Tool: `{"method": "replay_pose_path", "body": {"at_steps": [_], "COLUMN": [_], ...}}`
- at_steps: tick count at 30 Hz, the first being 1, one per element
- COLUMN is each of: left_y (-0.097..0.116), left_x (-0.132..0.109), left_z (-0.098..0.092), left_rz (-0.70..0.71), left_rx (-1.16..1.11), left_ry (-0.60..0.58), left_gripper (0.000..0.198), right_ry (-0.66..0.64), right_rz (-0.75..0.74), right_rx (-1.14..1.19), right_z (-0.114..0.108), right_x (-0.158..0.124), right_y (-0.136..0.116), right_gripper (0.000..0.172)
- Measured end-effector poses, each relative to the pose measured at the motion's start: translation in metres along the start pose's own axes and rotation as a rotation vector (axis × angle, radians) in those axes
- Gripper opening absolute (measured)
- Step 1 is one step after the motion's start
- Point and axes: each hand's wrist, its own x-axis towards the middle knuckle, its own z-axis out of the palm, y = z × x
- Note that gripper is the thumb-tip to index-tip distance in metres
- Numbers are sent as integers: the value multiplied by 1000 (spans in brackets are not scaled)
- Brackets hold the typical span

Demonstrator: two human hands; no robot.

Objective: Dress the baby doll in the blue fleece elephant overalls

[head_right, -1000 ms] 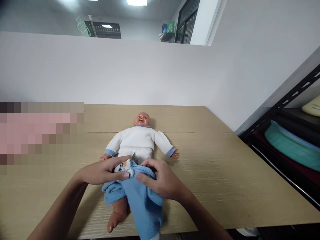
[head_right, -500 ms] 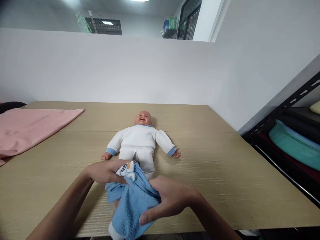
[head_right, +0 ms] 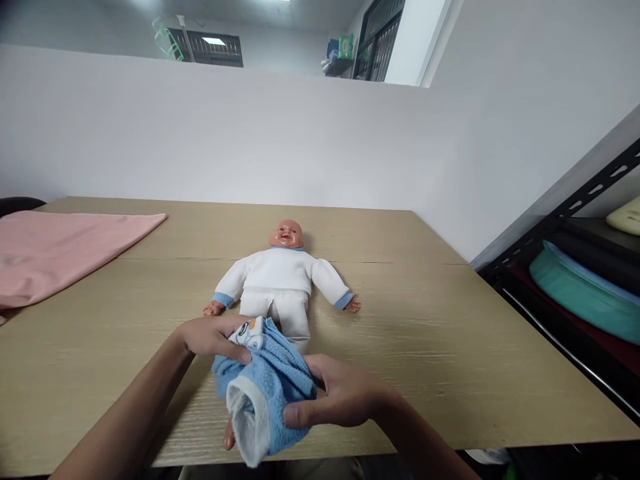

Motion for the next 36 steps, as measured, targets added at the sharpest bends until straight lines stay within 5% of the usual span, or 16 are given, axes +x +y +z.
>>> {"method": "replay_pose_path", "body": {"at_steps": [2,7,10,13,16,18,20,23,26,30,36], "left_y": [0,1,1,7,17,23,27,31,33,31,22], "left_x": [-1,0,1,7,15,20,24,29,33,36,39], "left_z": [1,6,8,13,24,34,44,56,65,71,75], "left_rz": [-18,-29,-34,21,23,-40,-90,-156,-239,-266,-197], "left_rx": [-1,-39,-102,-175,-102,7,153,361,502,613,733], "left_ry": [31,82,136,67,13,128,268,375,403,336,270], "left_gripper": [58,57,62,69,55,37,25,21,24,32,42], "right_ry": [53,415,365,313,659,946,1098,1108,998,860,1098], "right_rz": [1,-99,-174,-135,-65,-68,-24,207,354,306,189], "right_rx": [-5,74,229,210,-46,-317,-600,-821,-793,-678,-1009], "right_z": [5,15,23,33,42,45,45,46,52,60,73], "right_x": [2,11,15,17,17,17,15,8,-1,-8,-10], "right_y": [6,28,25,11,4,7,13,18,12,13,49], "right_gripper": [45,26,30,49,55,42,33,38,34,21,24]}}
